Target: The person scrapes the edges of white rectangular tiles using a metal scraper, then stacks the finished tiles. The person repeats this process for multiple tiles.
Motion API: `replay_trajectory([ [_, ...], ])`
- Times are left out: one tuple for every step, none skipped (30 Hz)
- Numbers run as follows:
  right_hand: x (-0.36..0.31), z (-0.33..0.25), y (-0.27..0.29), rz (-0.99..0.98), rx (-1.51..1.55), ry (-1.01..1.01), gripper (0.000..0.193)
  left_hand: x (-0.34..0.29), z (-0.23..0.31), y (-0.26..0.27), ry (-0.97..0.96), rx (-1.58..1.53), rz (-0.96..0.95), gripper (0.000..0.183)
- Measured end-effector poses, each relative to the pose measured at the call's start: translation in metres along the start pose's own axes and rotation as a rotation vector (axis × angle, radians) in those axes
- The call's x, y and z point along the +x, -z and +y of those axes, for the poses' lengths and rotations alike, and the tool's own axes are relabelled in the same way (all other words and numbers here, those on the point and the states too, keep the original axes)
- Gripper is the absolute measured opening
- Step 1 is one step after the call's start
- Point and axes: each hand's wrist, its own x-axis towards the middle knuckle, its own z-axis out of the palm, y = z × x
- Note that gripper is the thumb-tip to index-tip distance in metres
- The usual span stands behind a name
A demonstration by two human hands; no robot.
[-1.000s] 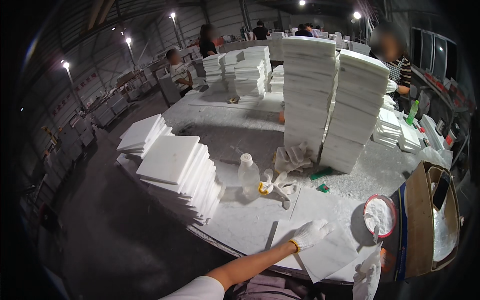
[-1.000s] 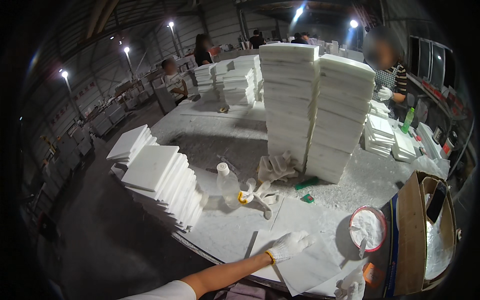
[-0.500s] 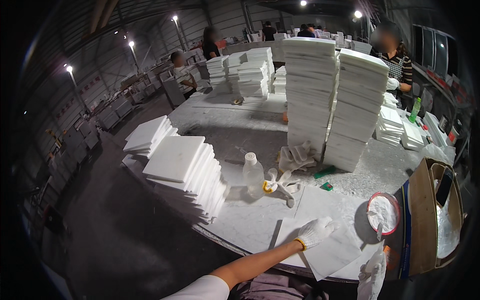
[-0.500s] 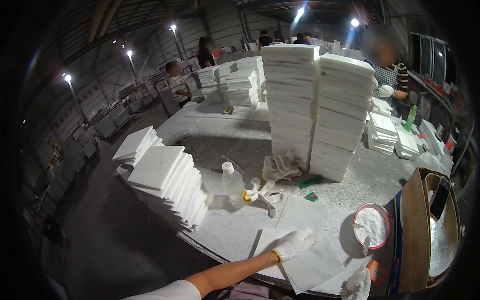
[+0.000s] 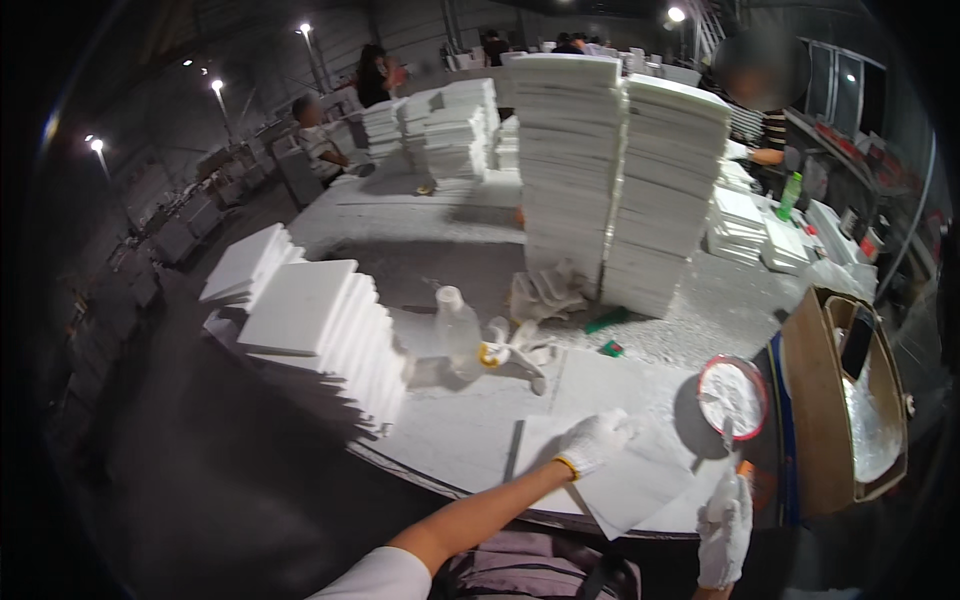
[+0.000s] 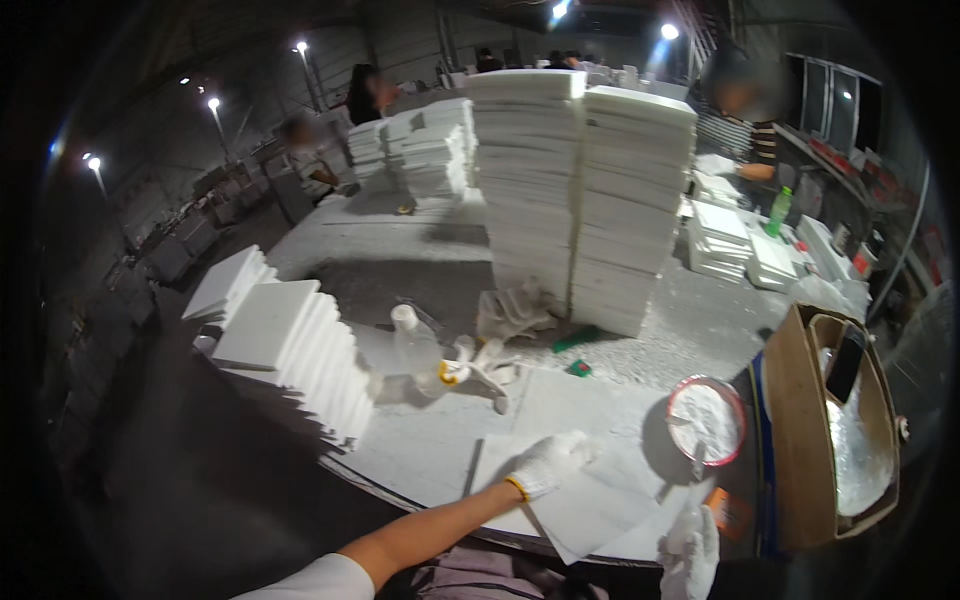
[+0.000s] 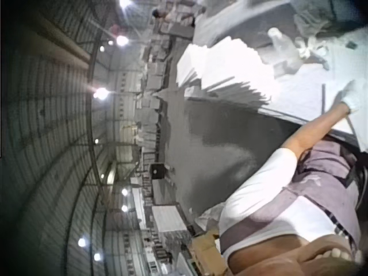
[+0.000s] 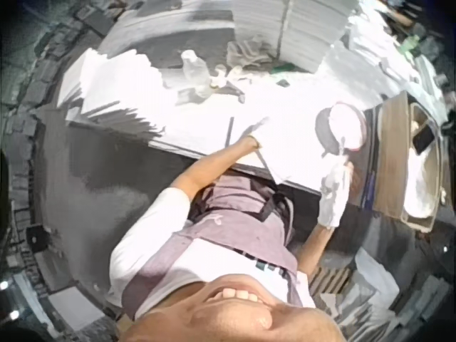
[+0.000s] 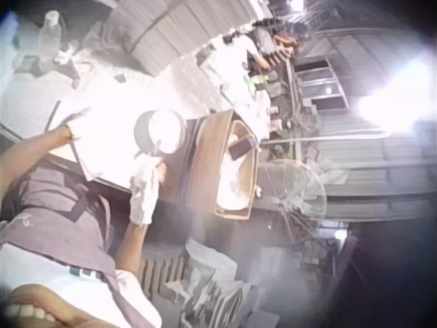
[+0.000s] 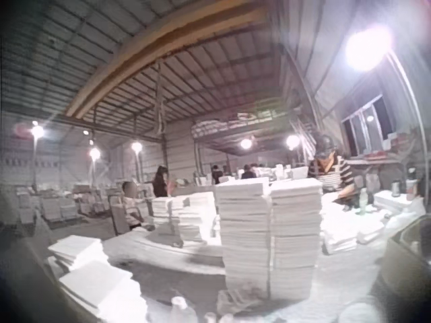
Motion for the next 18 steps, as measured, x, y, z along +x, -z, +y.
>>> replay_trajectory([
  [0.004, 0.003, 0.012, -0.064, -0.007, -0.049, 0.064, -0.003, 0.008, 0.0, 0.016, 0.007, -0.001, 0.038],
  [0.002, 0.0, 0.01, -0.097, -0.028, -0.046, 0.065, -0.007, 0.02, 0.007, 0.044, 0.033, 0.002, 0.036],
  [0.002, -0.005, 0.016, -0.128, -0.067, -0.043, 0.066, -0.007, 0.028, 0.01, 0.07, 0.058, 0.005, 0.035],
  [0.001, -0.007, 0.022, -0.165, -0.097, -0.051, 0.068, -0.007, 0.027, 0.008, 0.037, 0.068, 0.021, 0.037],
  [0.002, -0.008, 0.026, -0.147, -0.105, -0.066, 0.067, -0.004, 0.026, 0.003, 0.0, 0.077, 0.035, 0.04],
  [0.004, -0.007, 0.028, -0.124, -0.112, -0.078, 0.067, 0.0, 0.023, 0.0, -0.039, 0.086, 0.043, 0.043],
  [0.0, -0.009, 0.028, -0.122, -0.176, -0.056, 0.063, 0.005, 0.009, -0.008, -0.138, -0.007, 0.041, 0.037],
  [0.003, -0.008, 0.022, -0.064, -0.217, -0.097, 0.059, 0.01, -0.006, -0.014, -0.204, -0.033, 0.06, 0.032],
  [0.001, -0.012, 0.012, -0.091, -0.222, -0.142, 0.055, 0.009, -0.02, -0.019, -0.253, -0.064, 0.076, 0.027],
  [0.004, -0.007, 0.013, -0.075, -0.194, -0.173, 0.052, 0.011, -0.018, -0.014, -0.299, -0.026, 0.109, 0.023],
  [0.005, -0.003, 0.012, -0.123, -0.185, -0.156, 0.05, 0.007, -0.016, -0.009, -0.249, -0.062, 0.095, 0.027],
  [0.005, -0.006, 0.005, -0.13, -0.211, -0.144, 0.051, 0.002, -0.01, -0.003, -0.2, -0.099, 0.101, 0.032],
  [0.007, -0.006, 0.006, -0.146, -0.23, -0.167, 0.054, -0.002, 0.002, 0.002, -0.124, -0.093, 0.08, 0.029],
  [0.008, -0.008, 0.009, -0.16, -0.219, -0.142, 0.056, -0.003, 0.012, 0.004, -0.05, -0.077, 0.07, 0.026],
  [0.007, -0.013, 0.006, -0.15, -0.237, -0.136, 0.056, -0.002, 0.015, 0.004, -0.037, -0.076, 0.058, 0.027],
  [0.007, -0.015, 0.005, -0.138, -0.25, -0.128, 0.056, 0.003, 0.015, 0.003, -0.026, -0.071, 0.043, 0.028],
  [0.006, -0.016, 0.007, -0.134, -0.259, -0.149, 0.054, 0.004, 0.013, 0.001, -0.012, -0.065, 0.033, 0.029],
  [0.005, -0.017, 0.008, -0.135, -0.268, -0.17, 0.052, 0.001, 0.01, -0.001, -0.02, -0.086, 0.038, 0.03],
])
